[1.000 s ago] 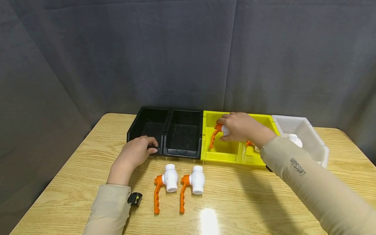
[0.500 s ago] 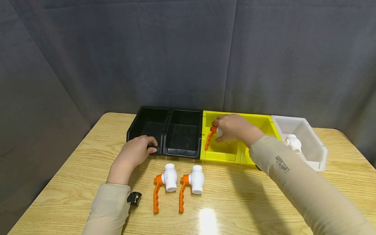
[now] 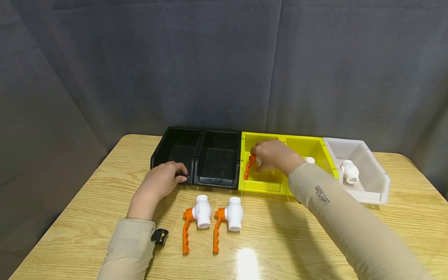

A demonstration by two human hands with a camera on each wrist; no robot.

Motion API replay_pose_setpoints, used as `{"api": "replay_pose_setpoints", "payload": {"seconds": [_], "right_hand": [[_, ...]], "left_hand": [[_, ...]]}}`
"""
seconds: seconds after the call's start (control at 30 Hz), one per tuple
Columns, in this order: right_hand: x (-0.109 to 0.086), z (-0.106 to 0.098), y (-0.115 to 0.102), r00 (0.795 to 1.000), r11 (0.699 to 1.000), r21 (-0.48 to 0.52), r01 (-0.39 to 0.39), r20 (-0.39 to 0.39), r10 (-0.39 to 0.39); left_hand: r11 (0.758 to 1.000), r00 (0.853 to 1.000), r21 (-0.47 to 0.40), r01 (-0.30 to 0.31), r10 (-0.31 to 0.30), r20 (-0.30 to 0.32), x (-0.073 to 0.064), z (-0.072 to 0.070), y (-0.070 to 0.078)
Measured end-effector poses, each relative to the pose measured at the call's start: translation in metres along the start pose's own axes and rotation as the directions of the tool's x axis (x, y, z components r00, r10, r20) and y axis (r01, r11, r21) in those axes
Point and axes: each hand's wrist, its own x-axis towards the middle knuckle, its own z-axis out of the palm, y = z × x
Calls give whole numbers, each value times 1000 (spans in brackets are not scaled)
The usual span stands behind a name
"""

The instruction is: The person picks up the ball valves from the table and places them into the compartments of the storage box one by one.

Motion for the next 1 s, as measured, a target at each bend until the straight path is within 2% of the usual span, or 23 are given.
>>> {"api": "replay_pose_setpoints", "payload": {"seconds": [0.23,0.37,0.63,1.0], "right_hand": [[5,6,-4,1000,998,-60,19,7,-18],[7,6,-7,1000,997,-82,0,26,3],[8,8,-12,994,997,-57,-57,92,62],[5,11,-11,996,998,-34,-56,72,58]], "left_hand": [[1000,1000,-1,-4,4,-8,0,1,0],[1000,1000,-2,5,-5,-4,0,-1,0],[1000,1000,-10,15,-15,3,-1,0,0],[1000,1000,-10,13,-13,-7,-1,2,0]]}}
